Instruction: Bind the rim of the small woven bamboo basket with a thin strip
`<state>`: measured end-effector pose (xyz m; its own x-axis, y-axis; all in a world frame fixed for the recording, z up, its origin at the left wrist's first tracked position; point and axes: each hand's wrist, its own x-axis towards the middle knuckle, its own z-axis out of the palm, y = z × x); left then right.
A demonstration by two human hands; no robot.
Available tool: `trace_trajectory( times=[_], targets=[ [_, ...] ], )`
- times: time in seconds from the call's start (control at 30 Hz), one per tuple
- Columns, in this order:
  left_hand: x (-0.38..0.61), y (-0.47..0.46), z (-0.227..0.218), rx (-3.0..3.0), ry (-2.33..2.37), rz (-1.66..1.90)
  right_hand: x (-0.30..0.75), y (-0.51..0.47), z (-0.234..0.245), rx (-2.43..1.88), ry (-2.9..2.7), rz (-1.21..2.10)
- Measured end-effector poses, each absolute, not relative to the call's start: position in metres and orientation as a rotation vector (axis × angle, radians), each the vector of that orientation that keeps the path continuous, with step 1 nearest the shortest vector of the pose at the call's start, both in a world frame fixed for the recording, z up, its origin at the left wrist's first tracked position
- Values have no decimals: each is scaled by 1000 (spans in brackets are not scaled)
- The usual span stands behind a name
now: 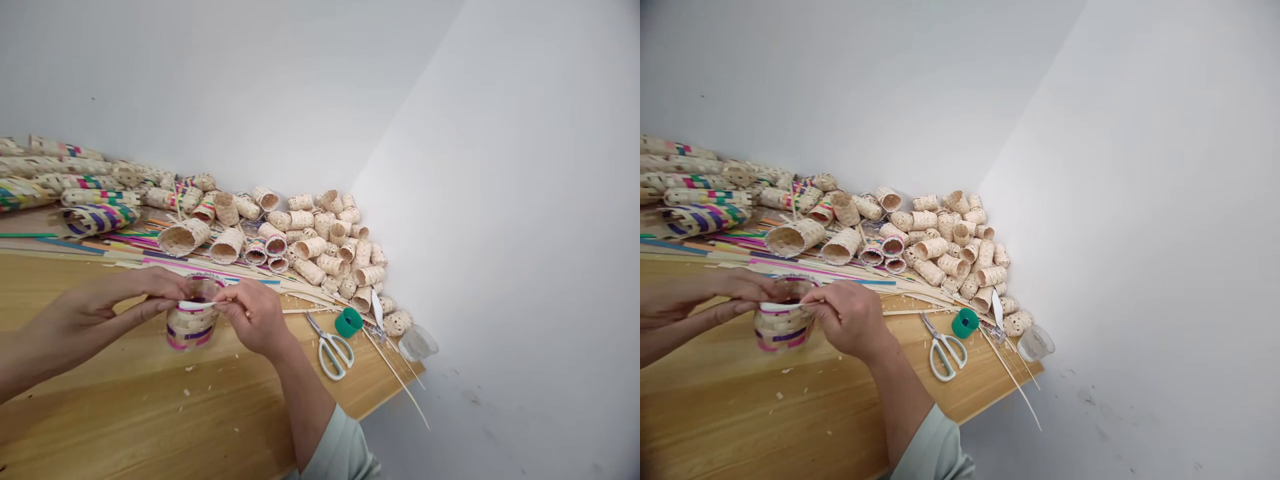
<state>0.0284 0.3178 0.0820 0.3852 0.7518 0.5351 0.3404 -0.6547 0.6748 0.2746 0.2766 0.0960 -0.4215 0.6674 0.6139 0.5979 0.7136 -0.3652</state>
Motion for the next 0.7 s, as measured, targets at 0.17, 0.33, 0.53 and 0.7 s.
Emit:
trace_trajectory(
  times=[0.17, 0.33, 0.53, 0.7],
  targets=[
    [21, 319, 81, 2392, 699, 1167, 278, 281, 93, -940, -2298, -99],
    [31, 313, 81, 2278, 803, 1135, 279, 287, 84, -974, -2368, -75],
    [38, 317, 75, 2541, 669, 1056, 280, 284, 83, -992, -2451, -59],
    [29, 311, 67, 2285, 917, 1110, 276, 277, 92, -979, -2285, 109]
  ],
)
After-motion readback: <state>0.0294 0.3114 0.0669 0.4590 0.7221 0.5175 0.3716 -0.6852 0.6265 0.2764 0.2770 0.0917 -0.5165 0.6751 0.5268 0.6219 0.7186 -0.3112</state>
